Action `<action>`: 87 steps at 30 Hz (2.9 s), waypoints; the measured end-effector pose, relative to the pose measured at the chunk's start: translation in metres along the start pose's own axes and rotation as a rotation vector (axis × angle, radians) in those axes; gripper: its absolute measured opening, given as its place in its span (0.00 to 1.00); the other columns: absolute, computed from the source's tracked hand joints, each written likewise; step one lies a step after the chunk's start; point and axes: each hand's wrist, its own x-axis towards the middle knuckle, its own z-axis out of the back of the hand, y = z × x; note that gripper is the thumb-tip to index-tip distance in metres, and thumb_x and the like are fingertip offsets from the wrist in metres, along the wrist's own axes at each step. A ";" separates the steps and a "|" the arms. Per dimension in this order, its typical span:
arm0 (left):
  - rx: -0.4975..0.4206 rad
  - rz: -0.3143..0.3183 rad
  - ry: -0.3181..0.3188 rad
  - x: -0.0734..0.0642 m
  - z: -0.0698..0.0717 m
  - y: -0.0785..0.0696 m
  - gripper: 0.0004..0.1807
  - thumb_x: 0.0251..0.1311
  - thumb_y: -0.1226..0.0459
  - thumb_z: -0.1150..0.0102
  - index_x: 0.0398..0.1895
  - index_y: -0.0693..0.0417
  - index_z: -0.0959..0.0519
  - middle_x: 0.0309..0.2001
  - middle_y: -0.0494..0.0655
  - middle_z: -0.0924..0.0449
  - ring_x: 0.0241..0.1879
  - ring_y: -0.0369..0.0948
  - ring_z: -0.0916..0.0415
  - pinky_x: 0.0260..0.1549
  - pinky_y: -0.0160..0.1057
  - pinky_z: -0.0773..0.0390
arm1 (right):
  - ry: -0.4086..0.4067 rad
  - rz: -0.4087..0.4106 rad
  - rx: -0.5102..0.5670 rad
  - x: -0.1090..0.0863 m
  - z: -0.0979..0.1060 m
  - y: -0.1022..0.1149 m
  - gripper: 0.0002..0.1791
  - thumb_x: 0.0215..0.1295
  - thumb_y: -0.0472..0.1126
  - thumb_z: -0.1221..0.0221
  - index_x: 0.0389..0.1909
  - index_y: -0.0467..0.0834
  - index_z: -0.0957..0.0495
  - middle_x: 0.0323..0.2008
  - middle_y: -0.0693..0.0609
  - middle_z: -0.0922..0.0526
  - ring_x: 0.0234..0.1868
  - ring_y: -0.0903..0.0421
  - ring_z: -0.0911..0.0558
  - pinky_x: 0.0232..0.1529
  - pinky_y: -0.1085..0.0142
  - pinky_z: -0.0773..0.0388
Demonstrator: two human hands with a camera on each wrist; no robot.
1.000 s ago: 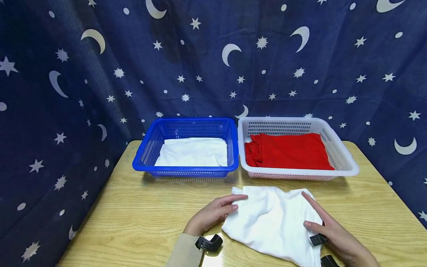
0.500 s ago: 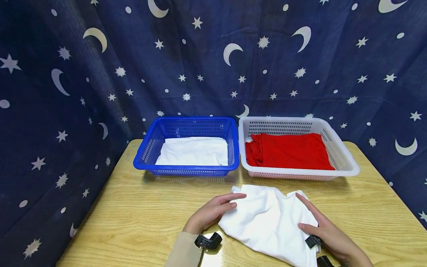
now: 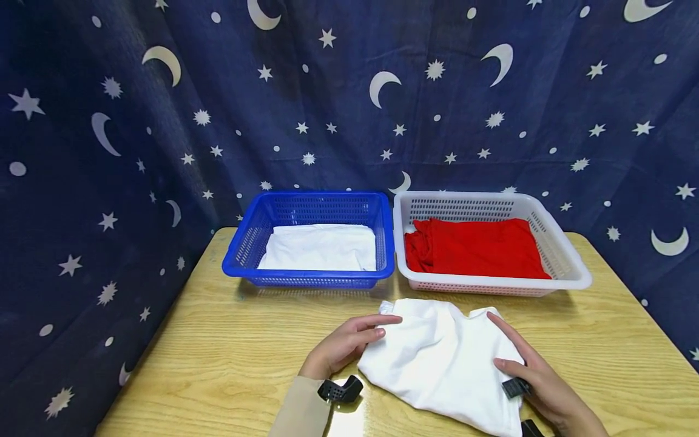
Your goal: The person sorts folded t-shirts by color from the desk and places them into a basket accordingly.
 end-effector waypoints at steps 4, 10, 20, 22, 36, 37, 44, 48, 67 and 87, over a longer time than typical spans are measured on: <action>0.027 0.011 0.019 -0.003 0.005 -0.013 0.21 0.62 0.61 0.52 0.57 0.59 0.31 0.52 0.56 0.29 0.41 0.41 0.25 0.36 0.40 0.23 | 0.079 0.060 0.084 -0.002 -0.001 0.004 0.36 0.66 0.30 0.60 0.69 0.56 0.61 0.66 0.54 0.60 0.58 0.69 0.42 0.50 0.71 0.33; 0.266 0.044 -0.017 -0.007 0.006 -0.047 0.18 0.58 0.60 0.46 0.52 0.55 0.25 0.21 0.44 0.32 0.19 0.37 0.34 0.22 0.33 0.28 | 0.128 0.025 0.128 -0.002 -0.010 0.013 0.36 0.66 0.31 0.61 0.69 0.58 0.62 0.65 0.57 0.62 0.58 0.69 0.42 0.52 0.69 0.34; 0.518 0.037 -0.086 -0.012 -0.011 -0.101 0.15 0.62 0.57 0.51 0.48 0.48 0.22 0.43 0.39 0.23 0.24 0.38 0.31 0.17 0.33 0.29 | 0.182 0.085 0.225 -0.012 -0.020 0.030 0.37 0.66 0.29 0.64 0.69 0.59 0.66 0.66 0.56 0.73 0.62 0.67 0.50 0.54 0.72 0.37; 0.544 0.023 -0.099 -0.013 -0.018 -0.114 0.15 0.63 0.57 0.53 0.48 0.50 0.22 0.49 0.39 0.25 0.33 0.36 0.28 0.22 0.35 0.26 | 0.169 0.096 0.229 -0.014 -0.022 0.034 0.37 0.66 0.29 0.65 0.69 0.59 0.66 0.66 0.57 0.74 0.62 0.68 0.53 0.54 0.74 0.38; 0.587 -0.135 -0.286 -0.006 -0.034 -0.149 0.15 0.63 0.59 0.53 0.49 0.52 0.23 0.52 0.38 0.27 0.55 0.34 0.36 0.53 0.42 0.37 | 0.161 0.216 0.439 0.018 -0.027 0.060 0.39 0.62 0.26 0.67 0.69 0.60 0.65 0.65 0.51 0.69 0.58 0.59 0.41 0.52 0.61 0.32; 0.586 -0.132 -0.311 -0.006 -0.033 -0.149 0.15 0.63 0.58 0.52 0.50 0.50 0.23 0.52 0.38 0.27 0.55 0.34 0.36 0.53 0.41 0.37 | 0.159 0.249 0.426 0.024 -0.027 0.063 0.39 0.62 0.25 0.68 0.69 0.59 0.65 0.64 0.51 0.68 0.58 0.58 0.40 0.51 0.60 0.30; 0.528 -0.143 -0.385 -0.007 -0.030 -0.151 0.18 0.62 0.60 0.51 0.55 0.52 0.27 0.57 0.41 0.32 0.59 0.35 0.41 0.54 0.40 0.37 | 0.212 0.390 0.667 0.054 -0.032 0.071 0.29 0.66 0.26 0.74 0.64 0.50 0.43 0.59 0.51 0.44 0.52 0.55 0.30 0.48 0.60 0.28; 0.524 -0.178 -0.436 -0.008 -0.026 -0.156 0.19 0.61 0.62 0.49 0.56 0.51 0.28 0.58 0.43 0.33 0.58 0.36 0.40 0.52 0.39 0.35 | 0.122 0.447 0.659 0.072 -0.035 0.078 0.23 0.68 0.29 0.72 0.47 0.45 0.28 0.47 0.50 0.32 0.43 0.55 0.27 0.40 0.65 0.24; 0.352 -0.391 -0.690 -0.010 0.010 -0.157 0.26 0.58 0.72 0.49 0.62 0.54 0.35 0.61 0.45 0.37 0.54 0.38 0.34 0.43 0.33 0.28 | 0.151 0.548 0.848 0.148 -0.084 0.102 0.23 0.67 0.34 0.60 0.64 0.42 0.42 0.59 0.48 0.39 0.48 0.54 0.28 0.44 0.66 0.26; 0.104 -0.447 -1.000 -0.008 0.072 -0.132 0.10 0.56 0.69 0.45 0.42 0.58 0.22 0.43 0.50 0.27 0.34 0.39 0.28 0.26 0.30 0.25 | -0.153 0.398 0.576 0.175 -0.108 0.100 0.19 0.64 0.27 0.54 0.54 0.40 0.30 0.62 0.50 0.48 0.55 0.51 0.38 0.50 0.63 0.29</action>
